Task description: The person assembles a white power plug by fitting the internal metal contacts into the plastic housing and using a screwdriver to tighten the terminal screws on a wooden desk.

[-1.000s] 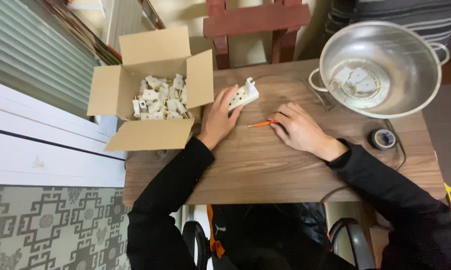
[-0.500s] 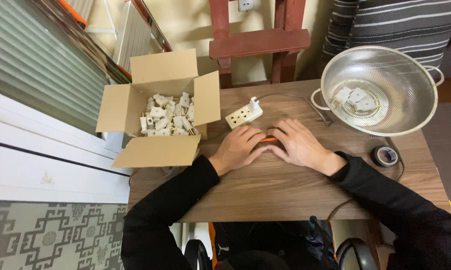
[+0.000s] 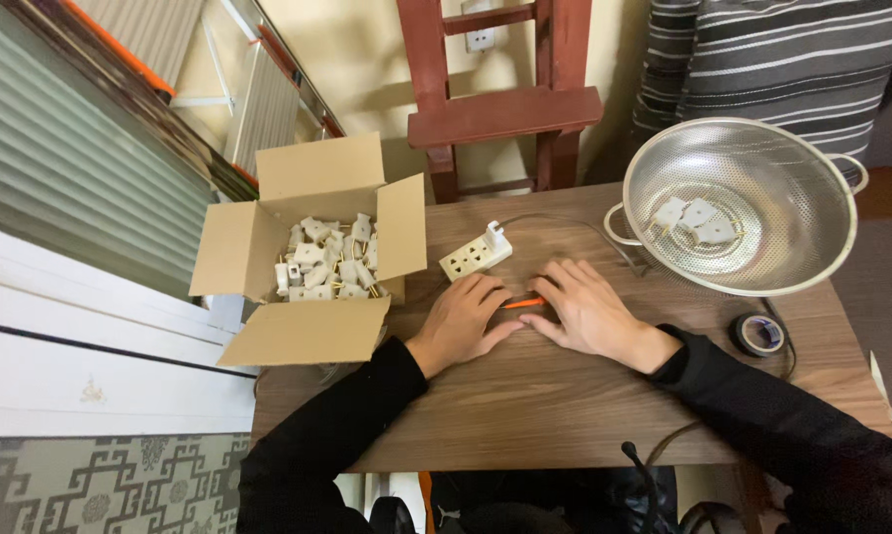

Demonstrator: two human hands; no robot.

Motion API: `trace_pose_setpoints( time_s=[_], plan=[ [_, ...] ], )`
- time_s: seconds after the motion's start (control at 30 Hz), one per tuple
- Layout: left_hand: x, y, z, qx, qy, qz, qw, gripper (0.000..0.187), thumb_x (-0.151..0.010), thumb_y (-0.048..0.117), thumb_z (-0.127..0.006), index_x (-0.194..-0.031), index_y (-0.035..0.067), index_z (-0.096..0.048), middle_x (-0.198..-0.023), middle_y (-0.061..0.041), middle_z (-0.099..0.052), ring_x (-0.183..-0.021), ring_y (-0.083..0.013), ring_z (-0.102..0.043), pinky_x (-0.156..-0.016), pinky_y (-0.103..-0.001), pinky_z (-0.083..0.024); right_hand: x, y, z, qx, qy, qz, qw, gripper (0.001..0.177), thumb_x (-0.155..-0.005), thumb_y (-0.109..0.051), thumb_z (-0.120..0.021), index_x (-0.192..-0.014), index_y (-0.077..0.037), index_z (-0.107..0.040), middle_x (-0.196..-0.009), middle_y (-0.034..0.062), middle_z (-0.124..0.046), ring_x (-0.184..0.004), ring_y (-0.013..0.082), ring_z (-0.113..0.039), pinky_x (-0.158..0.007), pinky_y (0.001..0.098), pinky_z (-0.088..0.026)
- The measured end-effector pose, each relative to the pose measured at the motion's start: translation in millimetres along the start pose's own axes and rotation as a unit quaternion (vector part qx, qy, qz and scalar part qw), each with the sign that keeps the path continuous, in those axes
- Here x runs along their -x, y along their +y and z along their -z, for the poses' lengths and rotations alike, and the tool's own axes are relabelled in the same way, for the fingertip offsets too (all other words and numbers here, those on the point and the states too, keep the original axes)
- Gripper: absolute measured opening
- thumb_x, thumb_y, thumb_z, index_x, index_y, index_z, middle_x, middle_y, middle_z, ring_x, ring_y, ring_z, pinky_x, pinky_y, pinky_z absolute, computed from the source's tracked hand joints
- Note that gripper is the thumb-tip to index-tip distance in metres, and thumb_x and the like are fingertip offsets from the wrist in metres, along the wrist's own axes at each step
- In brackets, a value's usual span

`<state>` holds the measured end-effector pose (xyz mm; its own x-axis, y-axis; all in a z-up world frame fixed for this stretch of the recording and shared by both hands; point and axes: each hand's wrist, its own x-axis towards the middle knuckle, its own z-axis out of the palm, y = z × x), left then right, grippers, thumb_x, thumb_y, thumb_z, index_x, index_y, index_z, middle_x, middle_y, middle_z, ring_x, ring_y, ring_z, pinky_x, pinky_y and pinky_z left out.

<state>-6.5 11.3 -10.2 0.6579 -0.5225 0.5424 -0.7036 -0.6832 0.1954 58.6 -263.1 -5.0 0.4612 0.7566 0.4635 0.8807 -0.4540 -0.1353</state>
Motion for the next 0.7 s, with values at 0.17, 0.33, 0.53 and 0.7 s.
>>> trace_pose_setpoints(
  time_s=[0.17, 0.33, 0.53, 0.7],
  plan=[
    [-4.6, 0.5, 2.8, 0.011, -0.019, 0.013, 1.0, 0.046, -0.11, 0.042, -0.084, -0.131, 0.003, -0.075, -0.129, -0.017, -0.071, -0.116, -0.0385, -0.068, -0.106, -0.049, -0.057, 1.7, 3.8, 2.1, 0.024, -0.016, -0.007, 1.0, 0.051, -0.115, -0.061, -0.07, -0.124, -0.01, -0.074, -0.115, 0.0128, -0.068, -0.104, 0.0381, -0.068, -0.095, 0.0513, -0.053],
    [-1.8, -0.5, 3.8, 0.029, -0.022, 0.021, 0.999, 0.054, -0.109, 0.05, -0.085, -0.133, 0.003, -0.076, -0.131, -0.015, -0.072, -0.116, -0.0371, -0.068, -0.104, -0.05, -0.058, 3.3, 5.1, 0.8, -0.045, -0.012, 0.039, 0.998, 0.033, -0.121, -0.039, -0.068, -0.106, -0.009, -0.068, -0.105, 0.0113, -0.063, -0.09, 0.0342, -0.063, -0.081, 0.048, -0.054],
    [5.5, -11.0, -0.5, 0.037, -0.045, 0.015, 0.998, 0.069, -0.104, 0.06, -0.087, -0.138, 0.001, -0.077, -0.137, -0.018, -0.073, -0.122, -0.0385, -0.07, -0.107, -0.053, -0.059, 9.4, 4.7, -0.2, -0.095, -0.061, 0.082, 0.99, 0.031, -0.124, -0.035, -0.063, -0.104, -0.011, -0.067, -0.101, 0.0111, -0.062, -0.086, 0.0359, -0.068, -0.076, 0.0499, -0.058],
    [2.8, -9.3, 5.3, 0.049, -0.041, 0.013, 0.998, 0.07, -0.106, 0.064, -0.083, -0.139, 0.003, -0.077, -0.138, -0.017, -0.074, -0.122, -0.0377, -0.071, -0.108, -0.053, -0.058, 10.8, 5.5, 8.3, -0.095, -0.029, 0.078, 0.992, 0.035, -0.122, -0.042, -0.067, -0.106, -0.011, -0.07, -0.102, 0.01, -0.064, -0.087, 0.0343, -0.066, -0.082, 0.0475, -0.056]
  ],
)
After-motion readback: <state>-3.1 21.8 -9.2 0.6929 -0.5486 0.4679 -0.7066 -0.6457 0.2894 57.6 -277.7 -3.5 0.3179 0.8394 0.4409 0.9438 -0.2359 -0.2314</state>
